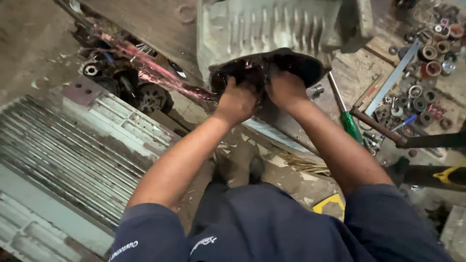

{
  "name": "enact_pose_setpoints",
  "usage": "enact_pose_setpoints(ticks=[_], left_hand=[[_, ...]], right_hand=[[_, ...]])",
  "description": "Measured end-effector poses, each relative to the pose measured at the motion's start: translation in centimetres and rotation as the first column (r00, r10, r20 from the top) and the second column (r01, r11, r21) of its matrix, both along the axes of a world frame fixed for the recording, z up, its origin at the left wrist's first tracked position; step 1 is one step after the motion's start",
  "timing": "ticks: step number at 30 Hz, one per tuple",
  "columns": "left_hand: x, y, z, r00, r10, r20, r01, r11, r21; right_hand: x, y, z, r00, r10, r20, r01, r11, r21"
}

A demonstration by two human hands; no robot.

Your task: The person pries old copper windings out of an electric motor stator housing using a screwdriver, then uses a hammer to knock the windings loose and pulls the remaining copper coil out of the housing by hand.

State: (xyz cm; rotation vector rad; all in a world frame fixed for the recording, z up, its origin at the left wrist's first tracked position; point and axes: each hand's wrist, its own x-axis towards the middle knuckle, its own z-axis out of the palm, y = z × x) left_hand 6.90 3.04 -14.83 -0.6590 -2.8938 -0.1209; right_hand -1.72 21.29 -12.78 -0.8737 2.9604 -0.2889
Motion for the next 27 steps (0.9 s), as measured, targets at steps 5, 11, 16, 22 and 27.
enact_pose_setpoints(ticks=[5, 11, 16, 22, 27], left_hand=[[-0.7, 0.2, -1.3, 0.999, -0.001, -0.038, -0.001, 0.998, -0.059], [-0.8, 0.0, -2.4, 0.984, -0.067, -0.168, 0.084, 0.992, 0.099], [-0.5, 0.1, -1.8, 0.993, -0.057, -0.105, 0.063, 0.996, 0.06], [-0.3, 0.1, -0.1, 0.992, -0.072, -0.1, 0.09, 0.979, 0.184], [0.0, -0.2, 1.0, 0.995, -0.073, 0.061, 0.063, 0.986, 0.153]], right_hand=[[1.3, 0.0, 0.7, 0.977, -0.191, 0.094, 0.186, 0.981, 0.059], [2.2, 0.8, 2.3, 0.944, -0.319, 0.085, 0.304, 0.94, 0.154], [4.8, 2.3, 2.4, 0.984, -0.18, 0.019, 0.18, 0.984, 0.01], [7.7, 1.5, -0.8, 0.937, -0.349, -0.003, 0.346, 0.929, -0.13], [6.7, 1.9, -0.5, 0.917, -0.388, 0.097, 0.398, 0.908, -0.131]])
